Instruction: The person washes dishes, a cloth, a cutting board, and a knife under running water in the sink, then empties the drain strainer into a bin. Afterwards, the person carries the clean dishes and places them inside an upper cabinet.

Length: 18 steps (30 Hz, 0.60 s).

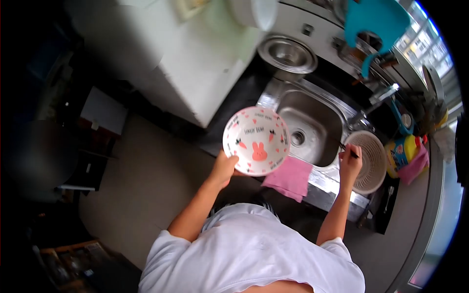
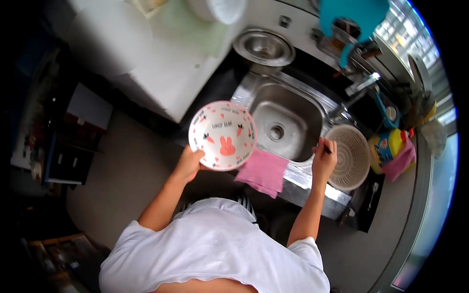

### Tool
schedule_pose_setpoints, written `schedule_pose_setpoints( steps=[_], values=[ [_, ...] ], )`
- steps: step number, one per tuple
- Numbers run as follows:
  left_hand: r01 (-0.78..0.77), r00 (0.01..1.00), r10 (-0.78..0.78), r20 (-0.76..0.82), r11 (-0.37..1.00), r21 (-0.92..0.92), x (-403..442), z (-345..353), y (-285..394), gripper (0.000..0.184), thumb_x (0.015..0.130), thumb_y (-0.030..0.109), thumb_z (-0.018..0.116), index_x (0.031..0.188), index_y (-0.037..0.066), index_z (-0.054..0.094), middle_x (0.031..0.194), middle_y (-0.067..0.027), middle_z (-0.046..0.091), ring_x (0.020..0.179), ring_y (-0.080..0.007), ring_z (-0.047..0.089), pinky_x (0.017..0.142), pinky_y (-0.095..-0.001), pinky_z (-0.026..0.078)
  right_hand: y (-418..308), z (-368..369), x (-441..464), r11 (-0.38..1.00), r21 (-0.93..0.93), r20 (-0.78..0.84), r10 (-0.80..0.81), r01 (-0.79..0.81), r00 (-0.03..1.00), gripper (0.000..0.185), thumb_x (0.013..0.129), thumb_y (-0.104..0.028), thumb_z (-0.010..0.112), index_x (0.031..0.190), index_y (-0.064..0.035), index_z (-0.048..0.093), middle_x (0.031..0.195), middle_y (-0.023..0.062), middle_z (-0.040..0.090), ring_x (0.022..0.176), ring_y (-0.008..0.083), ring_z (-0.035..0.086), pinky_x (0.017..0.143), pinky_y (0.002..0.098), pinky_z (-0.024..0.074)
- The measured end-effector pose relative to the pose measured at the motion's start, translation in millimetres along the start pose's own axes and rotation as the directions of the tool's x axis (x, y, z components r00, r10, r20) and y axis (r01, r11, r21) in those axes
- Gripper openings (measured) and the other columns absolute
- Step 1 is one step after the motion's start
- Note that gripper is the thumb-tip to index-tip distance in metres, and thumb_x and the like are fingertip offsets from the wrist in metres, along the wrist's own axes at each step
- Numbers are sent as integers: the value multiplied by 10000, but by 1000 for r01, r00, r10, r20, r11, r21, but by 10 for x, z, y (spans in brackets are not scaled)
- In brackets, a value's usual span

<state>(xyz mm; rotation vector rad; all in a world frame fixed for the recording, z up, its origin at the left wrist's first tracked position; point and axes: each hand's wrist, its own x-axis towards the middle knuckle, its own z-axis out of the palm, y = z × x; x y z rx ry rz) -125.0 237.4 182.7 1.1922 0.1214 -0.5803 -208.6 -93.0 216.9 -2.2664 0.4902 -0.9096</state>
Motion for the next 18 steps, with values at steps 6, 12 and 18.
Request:
schedule_pose_setpoints(
  steps=[6,12,18],
  values=[
    [39,987,-61,-150,989,-144,-1051,-1397,11,418,746,-1,429,1162,-33,411,1003,-153,556,837,-269,604,635,-398,553,-1515,765,-657,695,708,148,29,-126,989,223,909,-152,438,779,15,509,635,59,506,443,126,514,424,211,403],
    [-86,922,-4,-388,973,-214,-2053,-2876,-23,502,733,-39,367,1231,-14,315,1069,-191,501,866,-307,598,602,-390,569,-2948,1972,-1442,451,804,503,-167,-388,848,218,907,-167,436,815,24,488,700,99,511,442,172,530,395,250,426],
    [-242,764,32,-645,940,-240,-2723,-3767,72,565,735,-5,373,1283,21,237,1161,-186,453,933,-316,573,663,-409,561,-4180,3028,-1948,495,725,679,-395,-480,619,232,907,-187,449,822,21,501,626,103,559,481,168,554,448,249,449]
  ],
)
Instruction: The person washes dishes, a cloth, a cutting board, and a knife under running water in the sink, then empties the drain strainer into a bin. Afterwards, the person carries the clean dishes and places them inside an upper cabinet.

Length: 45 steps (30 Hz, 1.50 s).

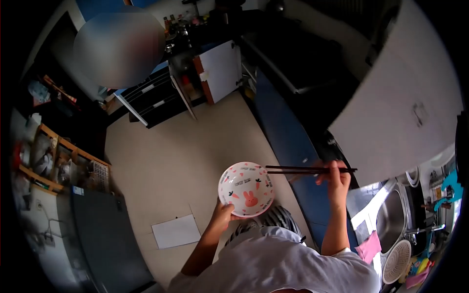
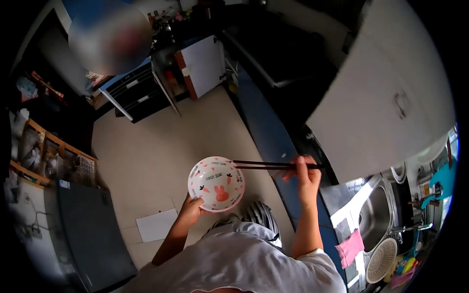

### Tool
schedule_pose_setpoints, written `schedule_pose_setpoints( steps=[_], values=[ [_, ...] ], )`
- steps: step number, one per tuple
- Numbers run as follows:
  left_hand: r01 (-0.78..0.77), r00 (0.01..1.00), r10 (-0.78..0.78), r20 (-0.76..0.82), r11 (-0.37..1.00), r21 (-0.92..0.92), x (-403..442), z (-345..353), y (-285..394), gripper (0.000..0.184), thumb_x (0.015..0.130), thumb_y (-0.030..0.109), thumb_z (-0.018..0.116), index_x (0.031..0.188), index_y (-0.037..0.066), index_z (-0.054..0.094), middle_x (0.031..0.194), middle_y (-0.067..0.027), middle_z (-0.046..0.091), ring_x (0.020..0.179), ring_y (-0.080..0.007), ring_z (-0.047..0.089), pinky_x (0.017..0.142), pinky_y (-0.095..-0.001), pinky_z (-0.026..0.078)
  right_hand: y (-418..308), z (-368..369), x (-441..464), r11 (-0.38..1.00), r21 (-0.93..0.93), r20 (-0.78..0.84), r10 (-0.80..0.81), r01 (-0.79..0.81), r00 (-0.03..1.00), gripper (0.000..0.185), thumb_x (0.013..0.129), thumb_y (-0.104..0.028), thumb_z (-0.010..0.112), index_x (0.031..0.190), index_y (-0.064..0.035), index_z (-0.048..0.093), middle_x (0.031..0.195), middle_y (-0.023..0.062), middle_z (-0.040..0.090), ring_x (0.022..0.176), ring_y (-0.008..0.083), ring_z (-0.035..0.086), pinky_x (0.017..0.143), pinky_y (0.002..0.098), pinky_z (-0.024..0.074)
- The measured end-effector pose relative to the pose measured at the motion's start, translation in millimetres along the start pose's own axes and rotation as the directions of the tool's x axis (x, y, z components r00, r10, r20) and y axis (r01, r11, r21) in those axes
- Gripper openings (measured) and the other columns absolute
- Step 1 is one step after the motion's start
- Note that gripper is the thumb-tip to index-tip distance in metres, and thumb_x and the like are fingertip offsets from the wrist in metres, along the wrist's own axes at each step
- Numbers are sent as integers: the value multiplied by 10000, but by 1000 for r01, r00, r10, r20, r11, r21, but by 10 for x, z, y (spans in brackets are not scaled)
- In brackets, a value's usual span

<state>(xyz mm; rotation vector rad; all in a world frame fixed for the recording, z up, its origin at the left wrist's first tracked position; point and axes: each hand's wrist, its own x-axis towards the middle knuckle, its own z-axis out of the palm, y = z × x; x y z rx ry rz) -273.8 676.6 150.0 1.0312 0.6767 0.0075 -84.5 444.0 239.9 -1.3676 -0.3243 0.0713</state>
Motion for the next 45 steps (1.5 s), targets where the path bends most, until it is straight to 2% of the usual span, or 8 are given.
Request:
schedule_pose_setpoints(
  steps=[3,7,15,23,28,34,38,45],
  values=[
    [-128,989,122,-82,989,-74,177,-380,101,563,726,-5,378,1273,24,249,1142,-184,468,958,-316,564,692,-427,552,217,539,357,996,6,140,82,-84,987,226,902,-192,468,825,18,497,607,104,554,495,172,560,466,254,452],
    [-136,981,100,-167,966,-219,486,-948,492,559,720,3,386,1260,-8,243,1137,-198,468,954,-338,564,711,-433,548,642,1341,949,993,40,294,91,-108,951,250,899,-241,473,834,-1,499,669,84,541,491,169,551,447,264,453],
    [-216,898,83,-431,939,-268,1220,-1977,1642,527,793,-31,319,1285,20,139,1202,-242,373,946,-362,557,712,-400,566,1057,3215,2393,975,195,404,20,-107,915,229,905,-223,461,832,-11,507,677,88,548,483,166,537,442,268,437],
    [-383,776,104,-622,862,-333,1699,-3037,2480,573,737,-29,353,1288,6,199,1181,-246,409,976,-383,541,733,-431,550,1528,5291,3323,955,218,589,34,-199,808,212,911,-185,450,843,6,512,687,79,539,563,174,574,522,292,477],
    [-461,748,136,-649,811,-361,2242,-4049,3014,599,720,-25,359,1295,10,197,1193,-243,401,1011,-381,515,753,-443,534,2004,6507,3836,973,186,558,10,-137,830,187,903,-192,465,872,-14,514,673,84,582,570,164,593,511,265,470],
    [-383,780,181,-599,895,-229,2801,-5069,4160,574,739,15,371,1289,10,209,1121,-218,465,887,-325,589,683,-380,562,2184,7915,4497,949,271,466,19,-163,884,196,900,-193,470,867,-7,524,700,92,593,592,156,607,558,263,514],
    [-368,832,216,-511,904,-216,3163,-5496,4783,545,746,29,393,1264,25,225,1145,-209,435,904,-310,577,669,-379,565,2207,8738,4983,966,248,474,-59,-68,879,218,900,-212,472,886,-1,524,719,103,605,607,172,618,562,273,519],
    [-377,832,162,-531,867,-326,3889,-5882,5402,605,737,36,413,1299,34,191,1166,-188,425,944,-301,558,690,-383,556,2455,10393,6131,948,318,596,-213,16,774,226,893,-228,493,910,-3,506,727,98,575,611,184,611,568,284,516]
  ],
)
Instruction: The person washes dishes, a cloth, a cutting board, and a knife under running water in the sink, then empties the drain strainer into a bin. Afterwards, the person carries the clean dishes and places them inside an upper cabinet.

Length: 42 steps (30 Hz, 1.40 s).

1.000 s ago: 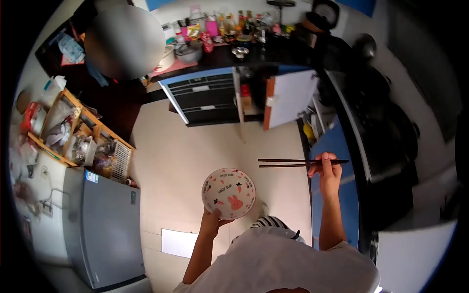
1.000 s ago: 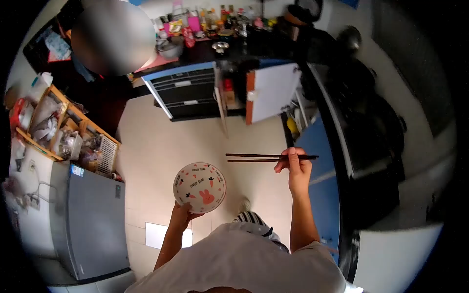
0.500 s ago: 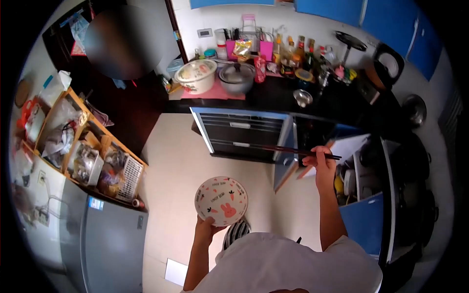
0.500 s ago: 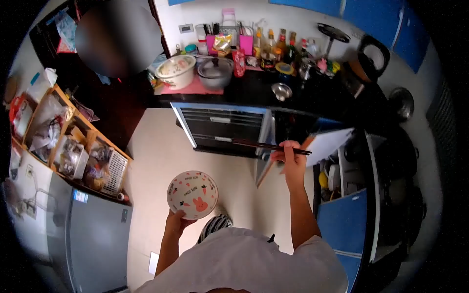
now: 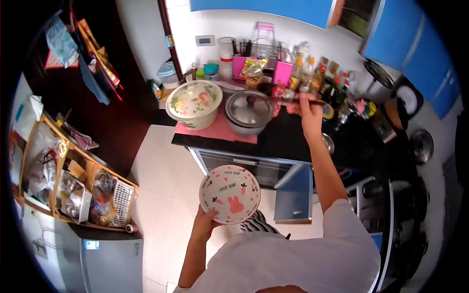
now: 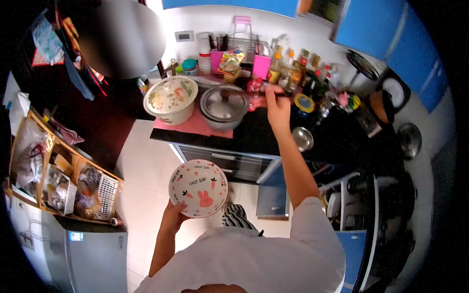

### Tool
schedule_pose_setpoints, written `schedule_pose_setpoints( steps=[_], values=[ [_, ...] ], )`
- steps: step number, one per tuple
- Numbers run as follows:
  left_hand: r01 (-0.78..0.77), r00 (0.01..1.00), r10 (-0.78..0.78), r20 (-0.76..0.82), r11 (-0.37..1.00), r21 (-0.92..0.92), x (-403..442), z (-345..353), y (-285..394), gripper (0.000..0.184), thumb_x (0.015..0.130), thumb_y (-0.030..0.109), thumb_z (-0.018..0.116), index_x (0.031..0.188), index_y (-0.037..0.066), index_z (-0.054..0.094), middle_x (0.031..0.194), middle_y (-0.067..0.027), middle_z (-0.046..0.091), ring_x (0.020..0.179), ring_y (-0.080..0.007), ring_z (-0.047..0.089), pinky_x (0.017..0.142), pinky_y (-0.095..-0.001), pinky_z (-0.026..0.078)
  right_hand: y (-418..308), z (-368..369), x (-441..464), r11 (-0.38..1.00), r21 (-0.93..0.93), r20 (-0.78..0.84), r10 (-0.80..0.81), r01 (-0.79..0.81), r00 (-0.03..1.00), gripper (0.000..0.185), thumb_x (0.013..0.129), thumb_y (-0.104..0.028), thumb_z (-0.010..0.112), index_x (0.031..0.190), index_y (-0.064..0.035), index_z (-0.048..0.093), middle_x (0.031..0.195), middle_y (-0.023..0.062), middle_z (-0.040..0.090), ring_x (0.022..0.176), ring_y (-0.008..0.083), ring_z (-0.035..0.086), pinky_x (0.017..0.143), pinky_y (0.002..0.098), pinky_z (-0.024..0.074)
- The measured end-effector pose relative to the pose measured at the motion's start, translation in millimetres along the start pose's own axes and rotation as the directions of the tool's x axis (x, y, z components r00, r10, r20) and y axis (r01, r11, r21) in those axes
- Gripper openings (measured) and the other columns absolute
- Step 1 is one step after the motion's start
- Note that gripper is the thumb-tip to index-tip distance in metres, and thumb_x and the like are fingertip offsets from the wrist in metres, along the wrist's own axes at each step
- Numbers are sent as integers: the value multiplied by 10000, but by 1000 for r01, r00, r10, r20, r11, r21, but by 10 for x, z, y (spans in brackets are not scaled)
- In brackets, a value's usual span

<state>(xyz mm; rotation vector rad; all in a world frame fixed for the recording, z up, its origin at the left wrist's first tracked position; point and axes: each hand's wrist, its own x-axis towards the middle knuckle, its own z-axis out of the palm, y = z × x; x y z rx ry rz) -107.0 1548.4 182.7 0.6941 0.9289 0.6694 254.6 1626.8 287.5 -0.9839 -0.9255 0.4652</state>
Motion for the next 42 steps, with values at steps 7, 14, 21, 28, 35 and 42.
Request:
schedule_pose_setpoints(
  steps=[7,14,21,28,35,42],
  values=[
    [-83,994,79,-80,996,-45,779,323,553,637,718,37,446,1307,41,204,1169,-174,433,981,-285,542,736,-393,536,920,577,2200,954,-143,135,-243,262,961,216,895,-207,478,885,5,518,718,80,585,588,155,607,528,257,505],
    [-132,978,114,-177,987,-94,1110,523,854,670,672,54,474,1299,25,240,1124,-173,485,935,-270,568,727,-375,533,1402,1153,3290,698,-669,264,-98,256,960,294,887,-238,434,798,21,542,584,133,600,493,200,607,503,303,483],
    [-104,987,97,-131,993,-49,1360,361,950,679,681,40,487,1311,46,234,1116,-168,490,925,-268,575,716,-356,539,2020,1220,3784,255,-907,352,29,334,935,383,839,-339,510,916,36,508,910,222,583,893,290,598,735,393,484],
    [-34,999,34,-22,999,-27,1496,238,1110,684,688,39,490,1315,39,218,1125,-171,481,932,-264,568,724,-353,537,1849,1235,3402,107,-883,391,-374,458,841,500,809,-256,526,1197,15,366,1210,215,419,1095,356,434,891,436,379],
    [8,990,-20,139,996,85,1658,233,1341,671,692,43,500,1306,27,229,1121,-168,484,935,-270,565,732,-380,532,1664,1058,3049,-65,-911,412,-155,407,898,527,877,-333,415,1330,-113,259,1293,174,390,1192,305,387,985,475,284],
    [74,949,-102,300,992,103,1897,155,1410,621,689,64,519,1263,8,286,1107,-162,495,921,-267,570,716,-379,532,-91,-185,1544,984,163,-39,77,-70,996,264,831,-110,446,1082,-53,504,893,101,611,776,166,599,672,250,477]
  ],
)
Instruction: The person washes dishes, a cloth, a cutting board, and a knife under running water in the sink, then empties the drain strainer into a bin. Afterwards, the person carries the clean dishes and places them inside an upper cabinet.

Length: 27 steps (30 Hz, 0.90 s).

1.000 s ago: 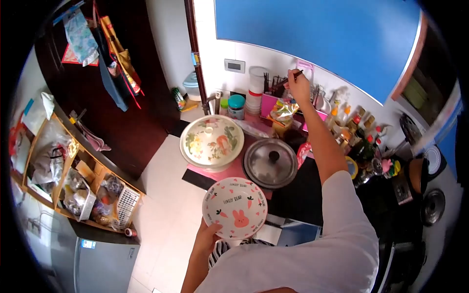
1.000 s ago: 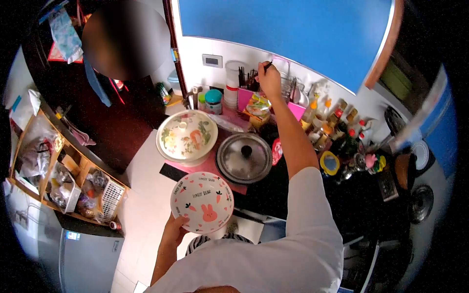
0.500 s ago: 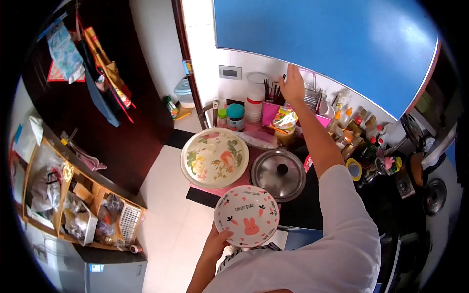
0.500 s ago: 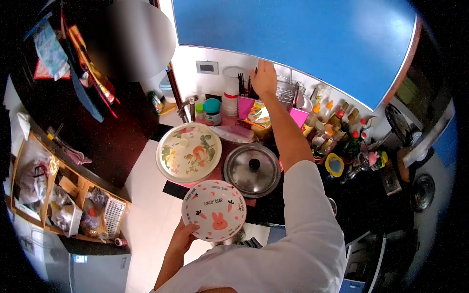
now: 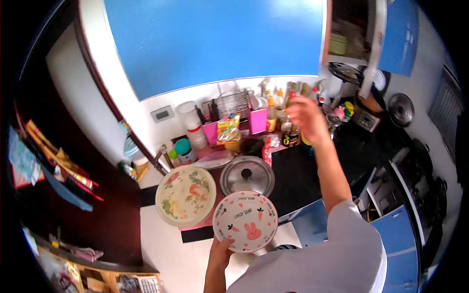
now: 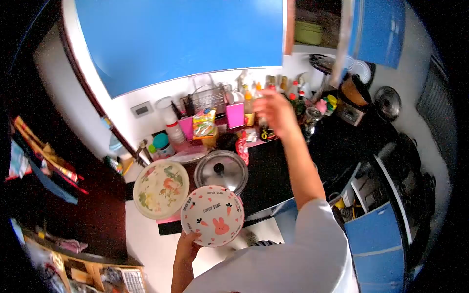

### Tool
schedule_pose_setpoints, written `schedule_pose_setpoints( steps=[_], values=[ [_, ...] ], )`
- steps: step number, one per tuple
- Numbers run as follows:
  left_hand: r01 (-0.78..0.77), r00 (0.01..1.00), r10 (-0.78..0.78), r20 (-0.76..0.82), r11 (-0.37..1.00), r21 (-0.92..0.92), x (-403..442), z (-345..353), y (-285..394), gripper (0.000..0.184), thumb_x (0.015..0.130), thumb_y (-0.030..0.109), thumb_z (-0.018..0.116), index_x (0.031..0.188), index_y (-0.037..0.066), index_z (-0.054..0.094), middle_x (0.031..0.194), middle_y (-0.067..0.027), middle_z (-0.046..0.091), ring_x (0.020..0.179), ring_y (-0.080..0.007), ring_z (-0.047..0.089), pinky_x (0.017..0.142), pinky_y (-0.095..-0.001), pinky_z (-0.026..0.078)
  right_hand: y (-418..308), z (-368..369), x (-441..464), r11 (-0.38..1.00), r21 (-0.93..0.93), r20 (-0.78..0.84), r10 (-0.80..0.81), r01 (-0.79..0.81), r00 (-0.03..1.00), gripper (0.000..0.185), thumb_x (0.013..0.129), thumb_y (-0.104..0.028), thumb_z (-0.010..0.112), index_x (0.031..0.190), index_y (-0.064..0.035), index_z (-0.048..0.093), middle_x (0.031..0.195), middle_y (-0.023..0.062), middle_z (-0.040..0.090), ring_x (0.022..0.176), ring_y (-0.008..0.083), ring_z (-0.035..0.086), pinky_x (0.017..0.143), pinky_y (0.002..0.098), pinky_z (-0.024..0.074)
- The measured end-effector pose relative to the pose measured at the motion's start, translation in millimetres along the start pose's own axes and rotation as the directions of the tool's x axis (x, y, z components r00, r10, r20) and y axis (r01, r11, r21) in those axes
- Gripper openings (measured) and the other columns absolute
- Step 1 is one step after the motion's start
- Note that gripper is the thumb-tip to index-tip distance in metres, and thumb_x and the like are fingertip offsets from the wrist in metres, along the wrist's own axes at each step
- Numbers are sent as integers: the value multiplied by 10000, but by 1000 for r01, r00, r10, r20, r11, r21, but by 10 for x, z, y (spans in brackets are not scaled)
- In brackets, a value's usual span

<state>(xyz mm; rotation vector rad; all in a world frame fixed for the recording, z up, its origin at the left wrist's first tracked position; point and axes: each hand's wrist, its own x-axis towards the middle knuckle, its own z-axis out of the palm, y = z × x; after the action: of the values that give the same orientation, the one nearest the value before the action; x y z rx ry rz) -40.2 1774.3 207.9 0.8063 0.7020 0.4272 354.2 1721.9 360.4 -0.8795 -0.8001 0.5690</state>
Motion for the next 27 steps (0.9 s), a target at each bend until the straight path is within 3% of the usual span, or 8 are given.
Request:
schedule_pose_setpoints(
  steps=[1,6,9,13,17,19,23,27],
  values=[
    [17,999,-18,35,1000,11,73,1,15,608,693,77,524,1253,4,299,1107,-161,495,927,-268,567,726,-384,529,-127,-312,-88,939,300,-7,-173,167,985,303,803,-67,425,1097,-31,488,916,100,605,751,183,597,648,247,476],
    [131,969,-140,202,990,59,294,432,239,546,734,68,508,1245,39,318,1118,-131,489,924,-251,567,745,-375,519,-1096,-417,-539,793,459,-143,-379,401,914,353,718,-20,445,1067,24,478,1125,159,506,946,235,539,878,317,415],
    [75,955,-92,281,995,71,411,696,241,536,741,67,497,1245,38,318,1116,-135,488,945,-255,560,751,-379,517,-1241,-528,-730,802,534,-115,-244,267,963,373,682,6,445,1049,64,480,1012,122,556,961,239,519,868,328,396],
    [121,938,-144,315,988,93,510,1063,279,546,743,89,502,1254,45,314,1131,-126,484,962,-263,552,782,-402,500,-1405,-811,-1008,655,588,-178,-468,475,866,349,678,4,472,1027,9,487,839,42,513,779,158,503,727,285,394],
    [104,939,-134,317,989,108,730,1427,289,552,738,122,515,1251,45,324,1147,-124,481,970,-274,548,810,-423,481,-1422,-922,-1237,680,251,-204,-658,689,725,252,734,-54,486,985,-47,474,837,51,538,755,158,510,649,261,408],
    [165,893,-202,402,978,124,924,1647,321,562,697,243,551,1195,21,413,1116,-135,502,1049,-306,493,826,-500,440,-1322,-919,-1377,854,-259,52,-454,451,890,275,754,-43,529,1026,-38,489,959,80,545,798,165,534,598,263,445],
    [172,925,-243,292,954,247,784,2435,722,512,759,193,516,1223,26,378,1123,-142,523,968,-262,559,806,-413,479,-1463,-675,-1559,408,-828,354,-152,385,923,429,687,-4,661,1096,-63,545,1183,121,489,981,234,550,707,303,495],
    [-7,781,-103,616,985,173,954,2937,851,484,802,227,497,1218,4,390,1094,-126,548,970,-251,564,790,-417,484,-1537,-811,-1431,28,-848,511,-218,529,832,288,645,-53,673,912,-78,567,1053,83,530,873,270,570,674,324,497]
  ],
)
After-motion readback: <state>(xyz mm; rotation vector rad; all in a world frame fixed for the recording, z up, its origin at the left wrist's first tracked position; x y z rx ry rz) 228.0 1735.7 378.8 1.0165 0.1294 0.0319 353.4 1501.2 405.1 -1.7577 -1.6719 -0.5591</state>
